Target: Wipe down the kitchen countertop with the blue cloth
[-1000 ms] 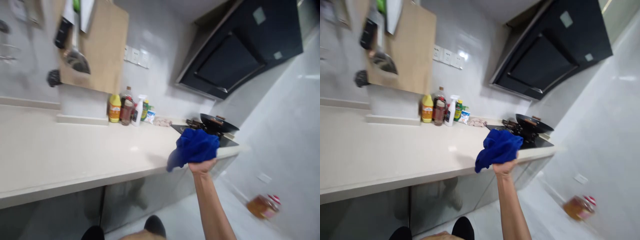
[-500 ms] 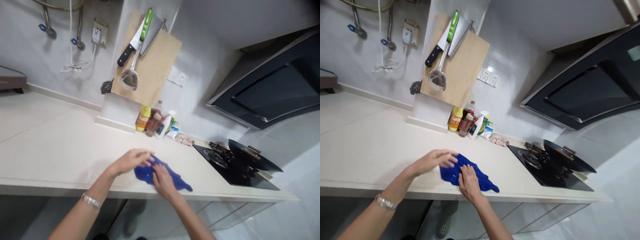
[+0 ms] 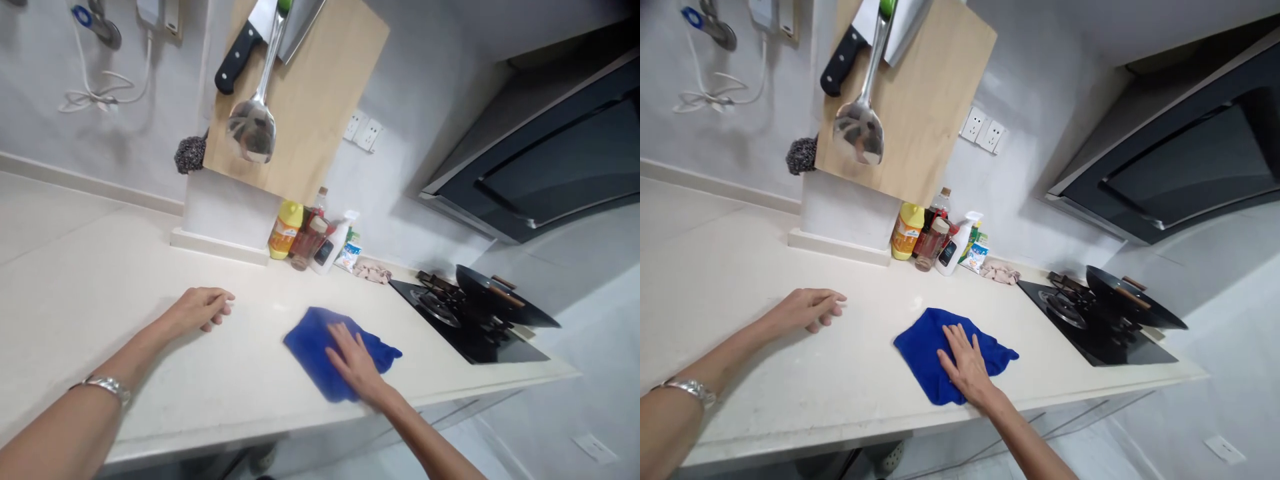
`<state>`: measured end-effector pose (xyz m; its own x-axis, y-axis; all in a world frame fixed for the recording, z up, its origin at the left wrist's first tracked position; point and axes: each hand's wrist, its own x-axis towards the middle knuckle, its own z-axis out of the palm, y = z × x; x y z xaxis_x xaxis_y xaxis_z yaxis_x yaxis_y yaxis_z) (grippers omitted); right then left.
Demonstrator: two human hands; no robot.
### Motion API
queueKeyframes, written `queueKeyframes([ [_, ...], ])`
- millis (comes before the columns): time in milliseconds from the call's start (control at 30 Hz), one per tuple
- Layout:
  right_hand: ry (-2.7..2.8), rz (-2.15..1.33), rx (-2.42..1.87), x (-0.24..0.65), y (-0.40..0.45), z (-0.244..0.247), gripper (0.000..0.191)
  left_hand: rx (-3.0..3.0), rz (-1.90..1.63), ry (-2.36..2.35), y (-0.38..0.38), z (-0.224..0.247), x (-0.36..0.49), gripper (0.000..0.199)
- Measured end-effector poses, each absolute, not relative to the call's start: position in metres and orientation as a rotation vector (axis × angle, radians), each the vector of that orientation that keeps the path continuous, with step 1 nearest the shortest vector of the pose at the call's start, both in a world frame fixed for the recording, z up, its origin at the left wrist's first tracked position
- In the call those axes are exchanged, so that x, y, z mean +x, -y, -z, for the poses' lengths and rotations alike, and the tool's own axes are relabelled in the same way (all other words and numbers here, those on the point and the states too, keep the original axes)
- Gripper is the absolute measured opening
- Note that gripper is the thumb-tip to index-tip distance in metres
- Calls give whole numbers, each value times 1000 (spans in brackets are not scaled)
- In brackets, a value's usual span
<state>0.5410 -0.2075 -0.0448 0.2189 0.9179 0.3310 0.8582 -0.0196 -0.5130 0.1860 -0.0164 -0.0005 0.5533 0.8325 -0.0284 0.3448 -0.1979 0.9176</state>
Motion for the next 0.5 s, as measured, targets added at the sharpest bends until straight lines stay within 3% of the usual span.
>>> queueKeyframes([
  [133,2042,-192,-2042,482,186,35,66,2061,-522,-1012,12,3,197,47],
  [267,2465,-256,-1814,408,148,15,73,2348,-504,-1157,7,1,197,50],
  [500,2427,-197,-1762,385,66,10,72,2234,-605,-1519,-5,3,179,55],
])
